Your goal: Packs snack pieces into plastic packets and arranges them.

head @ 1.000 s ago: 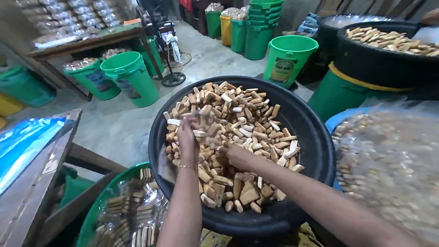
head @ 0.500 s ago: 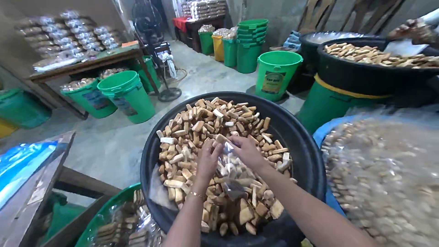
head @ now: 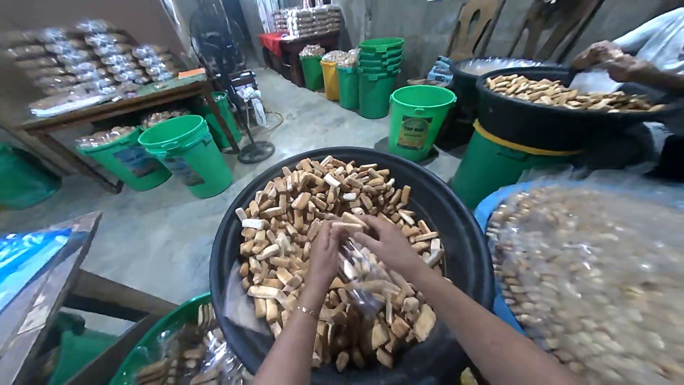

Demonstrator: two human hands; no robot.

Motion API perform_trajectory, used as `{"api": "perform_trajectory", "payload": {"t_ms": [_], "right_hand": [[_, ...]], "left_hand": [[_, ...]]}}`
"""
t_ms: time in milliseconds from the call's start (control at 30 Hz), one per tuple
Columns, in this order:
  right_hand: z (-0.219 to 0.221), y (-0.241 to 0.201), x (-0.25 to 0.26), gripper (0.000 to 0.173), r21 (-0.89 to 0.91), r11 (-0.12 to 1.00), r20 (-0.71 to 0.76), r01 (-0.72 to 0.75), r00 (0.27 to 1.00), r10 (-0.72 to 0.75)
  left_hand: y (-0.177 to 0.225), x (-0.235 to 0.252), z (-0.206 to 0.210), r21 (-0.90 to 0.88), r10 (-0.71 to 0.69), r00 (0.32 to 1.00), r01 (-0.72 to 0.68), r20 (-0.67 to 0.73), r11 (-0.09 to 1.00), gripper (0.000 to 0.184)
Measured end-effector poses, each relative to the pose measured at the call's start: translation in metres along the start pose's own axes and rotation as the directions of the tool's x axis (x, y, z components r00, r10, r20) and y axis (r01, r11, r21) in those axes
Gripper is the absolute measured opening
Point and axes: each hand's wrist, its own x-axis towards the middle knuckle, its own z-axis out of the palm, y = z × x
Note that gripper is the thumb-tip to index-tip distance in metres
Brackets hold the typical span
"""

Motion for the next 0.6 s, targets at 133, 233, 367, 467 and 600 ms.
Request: {"api": "perform_trajectory", "payload": {"t_ms": [133,233,367,467,600], "right_hand": [[-0.025,0.008,-0.041,0.039,-0.134,0.959,-0.342,0.250,0.896,-0.281],[-0.024,0.008,-0.064,0.040,-0.365,0.828,-0.328,0.426,0.773,-0.543],[-0.014,0.003,-0.055,0.036,-0.530,0.720,-0.271,0.448,0.715,-0.644],[-0.014,0.005,-0.037,0.035,-0.576,0.680,-0.202,0.454,0.727,-0.656],[-0.028,-0.010,-0.037,0.039,-0.469,0.794,-0.043,0.387,0.888,-0.458]], "left_hand": [[0.008,0.001,-0.006,-0.383,-0.291,0.919,0.176,-0.267,0.907,0.049],[0.011,0.002,-0.009,-0.464,-0.369,0.876,0.199,-0.312,0.863,0.051],[0.014,-0.003,0.003,-0.429,-0.238,0.940,0.115,-0.245,0.896,0.047],[0.017,-0.010,0.007,-0.393,-0.146,0.981,0.087,-0.124,0.916,0.043],[0.024,-0.016,0.009,-0.555,-0.129,0.973,0.215,0.190,0.804,0.039]]}}
